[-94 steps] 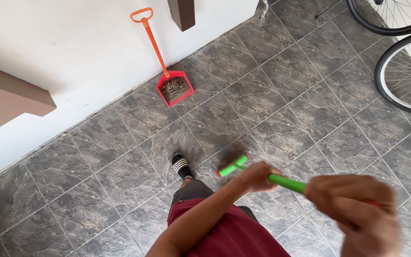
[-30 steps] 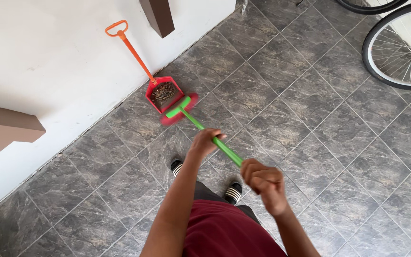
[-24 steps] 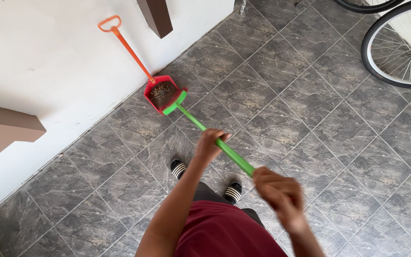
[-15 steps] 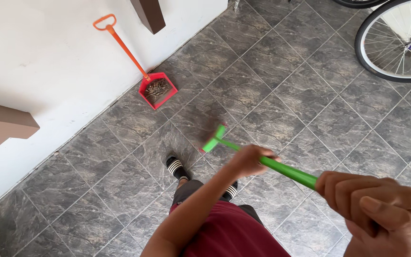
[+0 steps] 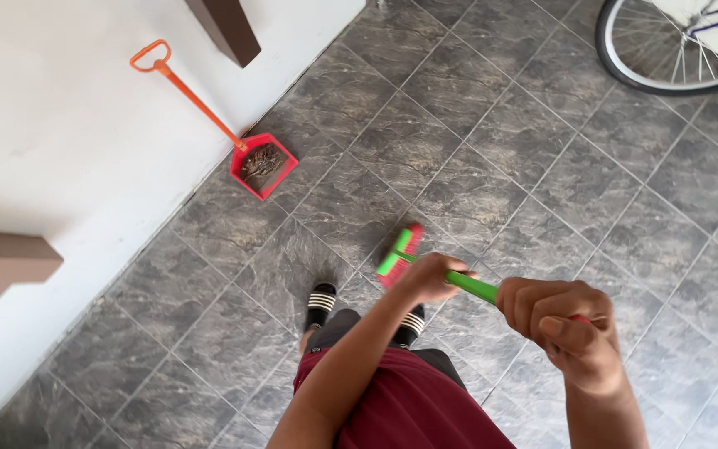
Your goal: The person sweeps a tiled floor using a green broom, moving debris toward a red dustpan. The person navigates around a bicycle and a covered scooter while sweeping the area.
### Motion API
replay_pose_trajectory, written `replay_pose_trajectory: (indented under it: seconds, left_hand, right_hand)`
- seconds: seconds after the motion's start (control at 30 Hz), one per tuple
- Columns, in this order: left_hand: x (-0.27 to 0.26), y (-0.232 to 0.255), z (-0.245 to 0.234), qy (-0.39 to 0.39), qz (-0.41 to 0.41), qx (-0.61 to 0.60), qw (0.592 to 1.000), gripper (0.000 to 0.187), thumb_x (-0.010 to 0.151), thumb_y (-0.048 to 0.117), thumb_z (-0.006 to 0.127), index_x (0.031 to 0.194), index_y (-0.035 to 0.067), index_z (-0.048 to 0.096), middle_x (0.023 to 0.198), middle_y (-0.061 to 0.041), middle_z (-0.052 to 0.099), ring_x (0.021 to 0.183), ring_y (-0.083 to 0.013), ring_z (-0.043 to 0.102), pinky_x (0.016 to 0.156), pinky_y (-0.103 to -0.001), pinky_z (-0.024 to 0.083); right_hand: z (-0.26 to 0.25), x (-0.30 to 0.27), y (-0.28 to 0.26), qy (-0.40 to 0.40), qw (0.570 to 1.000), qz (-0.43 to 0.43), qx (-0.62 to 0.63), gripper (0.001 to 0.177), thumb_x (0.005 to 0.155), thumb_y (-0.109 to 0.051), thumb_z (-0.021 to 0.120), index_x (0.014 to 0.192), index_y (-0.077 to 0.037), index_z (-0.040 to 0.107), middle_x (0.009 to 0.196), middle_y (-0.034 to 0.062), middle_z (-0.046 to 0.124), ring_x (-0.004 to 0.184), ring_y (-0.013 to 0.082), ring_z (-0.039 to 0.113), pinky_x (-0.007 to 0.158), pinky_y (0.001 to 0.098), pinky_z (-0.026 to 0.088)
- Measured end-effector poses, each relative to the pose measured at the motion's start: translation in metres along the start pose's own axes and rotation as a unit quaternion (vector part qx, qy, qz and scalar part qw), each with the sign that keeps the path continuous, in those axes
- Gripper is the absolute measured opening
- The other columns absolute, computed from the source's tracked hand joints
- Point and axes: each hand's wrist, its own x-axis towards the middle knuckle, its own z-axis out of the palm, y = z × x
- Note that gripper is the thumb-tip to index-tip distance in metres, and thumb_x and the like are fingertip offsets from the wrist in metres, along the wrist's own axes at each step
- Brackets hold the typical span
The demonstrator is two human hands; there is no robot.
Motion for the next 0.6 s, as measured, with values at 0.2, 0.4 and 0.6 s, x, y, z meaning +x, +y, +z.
replay_pose_trajectory:
  seconds: [0.2,0.4,0.6]
  left_hand:
    - [-0.014,-0.065,-0.056,0.015,0.032,0.074,0.997,0.028,0.095,0.045,0.065,0.100,0.020,0.078,0.087,-0.007,0.076,0.077,-0.0256,0.072,0.070,-0.042,0.054]
    - [-0.040,-0.111,-0.127,0.003,-0.015,0.093,0.996,0.043,0.100,0.050,0.059,0.086,0.011,0.072,0.078,-0.009,0.070,0.075,-0.0277,0.069,0.070,-0.047,0.052]
    - [-0.055,-0.153,-0.178,0.045,-0.012,0.116,0.992,0.047,0.103,0.045,0.056,0.077,0.007,0.067,0.068,-0.006,0.057,0.068,-0.0248,0.061,0.070,-0.045,0.052]
  right_hand:
    - [0.044,0.004,0.048,0.039,0.998,-0.041,0.034,0.035,0.089,-0.021,0.054,0.057,-0.009,0.046,0.058,0.0049,0.047,0.060,0.0191,0.042,0.077,0.0448,0.040]
    - [0.109,0.027,0.084,0.097,0.993,-0.058,0.036,0.033,0.089,-0.020,0.049,0.059,-0.008,0.040,0.060,0.0061,0.047,0.064,0.0202,0.042,0.078,0.0445,0.041]
    - [0.160,0.034,0.115,0.170,0.985,-0.031,0.001,0.034,0.090,-0.019,0.045,0.059,-0.009,0.035,0.059,0.0059,0.043,0.064,0.0209,0.039,0.072,0.0435,0.038]
